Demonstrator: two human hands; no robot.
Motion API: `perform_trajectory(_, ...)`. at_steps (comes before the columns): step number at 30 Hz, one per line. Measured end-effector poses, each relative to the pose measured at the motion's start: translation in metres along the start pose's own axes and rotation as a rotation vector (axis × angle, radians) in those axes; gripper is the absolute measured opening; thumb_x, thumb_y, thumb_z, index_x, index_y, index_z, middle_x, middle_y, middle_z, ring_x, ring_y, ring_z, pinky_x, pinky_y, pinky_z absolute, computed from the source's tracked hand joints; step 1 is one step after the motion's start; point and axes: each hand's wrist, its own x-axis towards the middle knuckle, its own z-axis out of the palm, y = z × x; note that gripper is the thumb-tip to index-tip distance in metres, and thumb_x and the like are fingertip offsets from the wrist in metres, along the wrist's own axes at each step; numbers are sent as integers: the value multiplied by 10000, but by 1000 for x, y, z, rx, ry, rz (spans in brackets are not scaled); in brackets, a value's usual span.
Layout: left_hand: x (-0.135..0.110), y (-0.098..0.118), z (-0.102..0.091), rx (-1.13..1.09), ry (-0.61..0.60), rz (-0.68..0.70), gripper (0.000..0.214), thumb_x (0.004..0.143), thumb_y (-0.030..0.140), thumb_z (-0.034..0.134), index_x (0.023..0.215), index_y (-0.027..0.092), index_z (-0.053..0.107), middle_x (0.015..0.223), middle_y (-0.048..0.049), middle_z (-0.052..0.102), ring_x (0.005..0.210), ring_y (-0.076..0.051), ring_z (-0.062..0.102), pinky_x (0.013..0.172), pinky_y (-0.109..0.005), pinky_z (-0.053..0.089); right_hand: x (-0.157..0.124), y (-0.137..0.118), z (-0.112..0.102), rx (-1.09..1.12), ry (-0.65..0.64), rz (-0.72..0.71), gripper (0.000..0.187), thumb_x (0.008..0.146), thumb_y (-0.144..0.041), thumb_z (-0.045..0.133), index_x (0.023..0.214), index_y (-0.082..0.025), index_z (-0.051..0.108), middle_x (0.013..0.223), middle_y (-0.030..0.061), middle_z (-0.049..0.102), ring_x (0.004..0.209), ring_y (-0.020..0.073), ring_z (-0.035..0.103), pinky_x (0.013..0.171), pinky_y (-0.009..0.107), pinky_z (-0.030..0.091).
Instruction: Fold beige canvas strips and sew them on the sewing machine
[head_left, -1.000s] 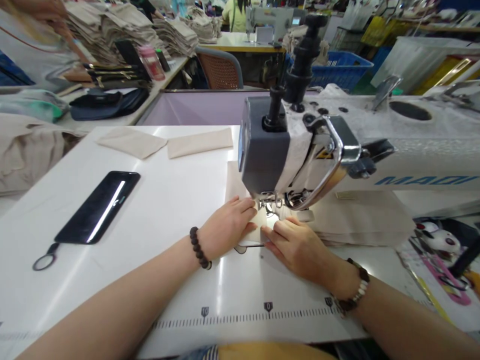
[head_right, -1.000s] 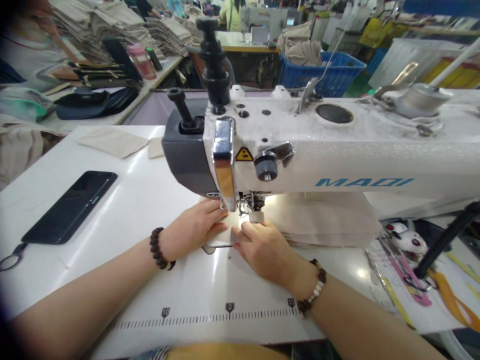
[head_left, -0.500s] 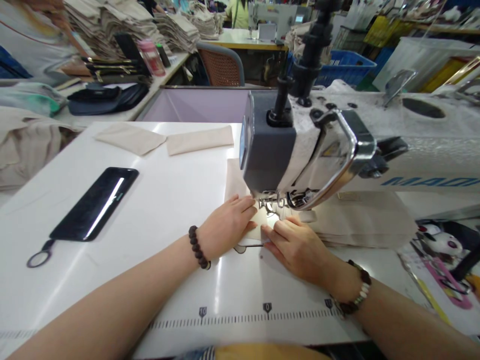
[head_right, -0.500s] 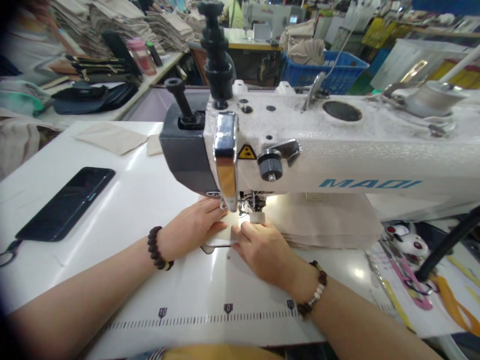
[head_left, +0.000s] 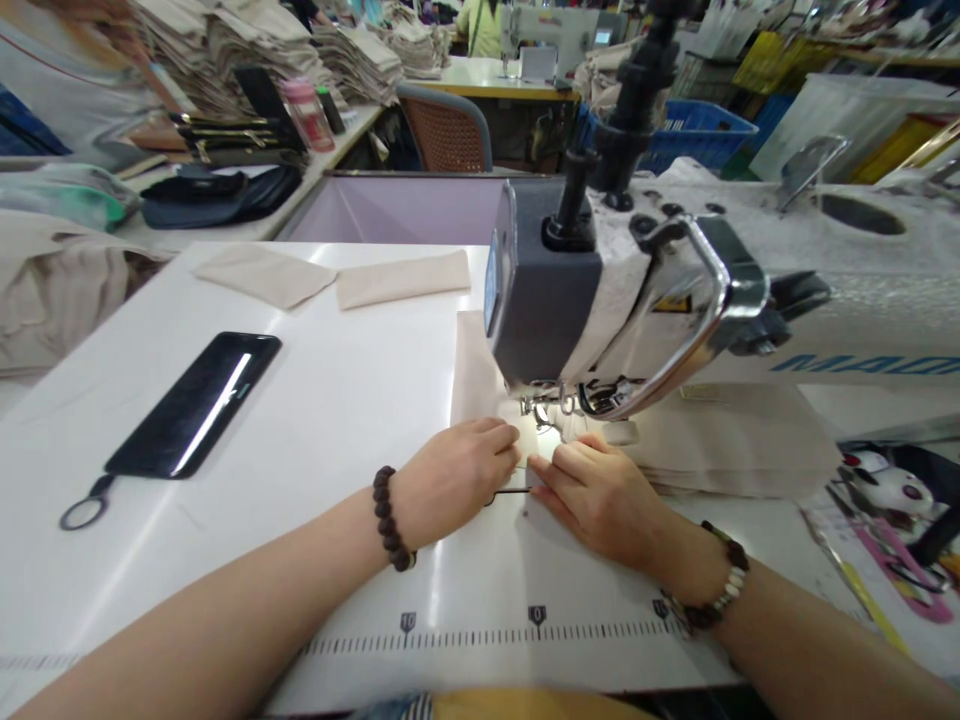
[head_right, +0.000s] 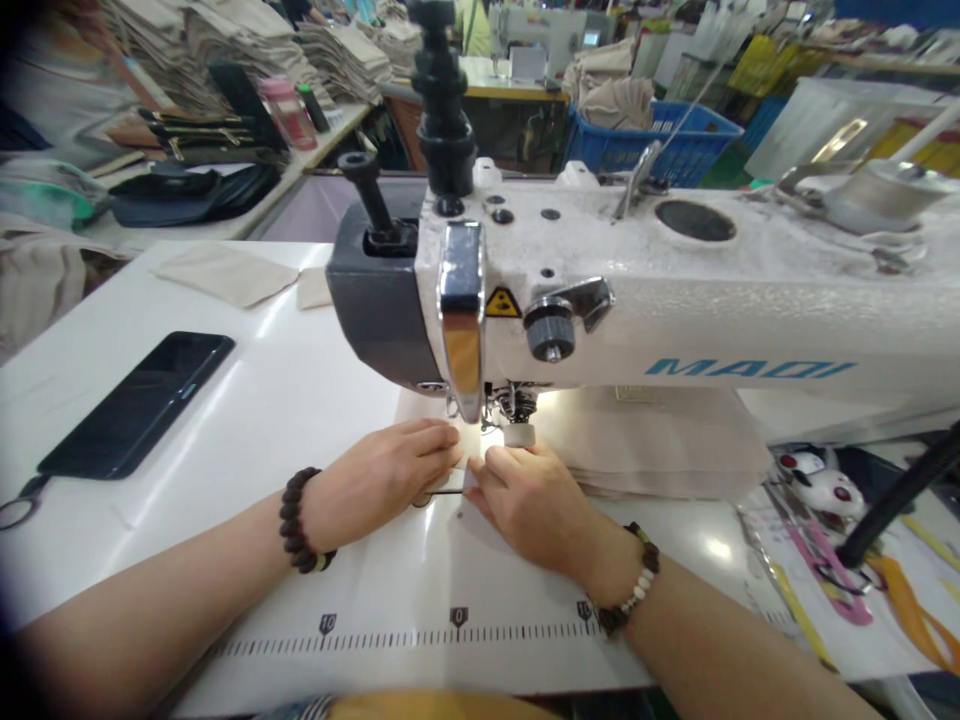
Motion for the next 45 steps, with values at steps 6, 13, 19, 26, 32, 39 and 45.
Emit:
perform_trajectory(6, 7, -9, 3, 32, 50, -42, 149, 889, 142, 447, 808, 124, 571, 856, -45, 550, 856, -155, 529, 825, -285, 462, 4, 1, 2, -49, -24, 62, 272, 922, -225, 357, 977, -96, 590, 735, 50, 544, 658, 157, 469, 674, 304, 348)
perform_trajectory(13, 19, -14, -3, 79, 96, -135, 118, 863, 131, 494, 801, 97, 589, 835, -58, 583, 818, -167, 554, 752, -277, 484, 6, 1, 2, -48, -22, 66, 253, 915, -206, 363, 895, -120, 599, 707, 40, 531, 650, 157, 458, 662, 298, 347)
perform_trajectory(19, 20, -16, -3, 68, 81, -172, 113, 869, 136, 481, 850, 109, 589, 901, -65, 591, 870, -176, 558, 774, -285, 479, 6, 1, 2, -40, -9, 63, 251, 913, -206, 364, 899, -111, 595, 705, 43, 521, 645, 163, 447, 661, 306, 344)
perform_trajectory(26, 20, -15, 1, 63, 114, -187, 138, 874, 137, 462, 806, 114, 579, 898, -81, 577, 833, -181, 557, 760, -302, 480, 8, 0, -1, -55, -11, 68, 241, 909, -207, 379, 825, -128, 590, 677, 31, 495, 622, 152, 427, 650, 294, 333)
perform_trajectory(32, 20, -15, 5, 89, 131, -215, 141, 881, 151, 452, 833, 117, 579, 887, -80, 576, 837, -190, 552, 774, -318, 469, 9, 0, 0, -64, 12, 58, 260, 913, -215, 371, 801, -132, 590, 669, 32, 493, 614, 154, 422, 638, 293, 323)
perform_trajectory(39, 12, 2, -8, 186, -44, -273, 206, 901, 237, 427, 855, 111, 583, 855, -83, 569, 801, -222, 540, 676, -341, 464, 5, 2, 2, -62, -5, 68, 262, 914, -191, 357, 1040, -90, 564, 740, 54, 552, 627, 154, 461, 647, 300, 347)
perform_trajectory(45, 7, 20, -6, 165, -70, -222, 248, 898, 290, 443, 857, 91, 585, 812, -86, 549, 747, -212, 508, 582, -308, 427, 3, 4, 2, -53, -95, 98, 316, 845, -73, 373, 1110, -106, 543, 757, 60, 557, 655, 161, 482, 650, 297, 357)
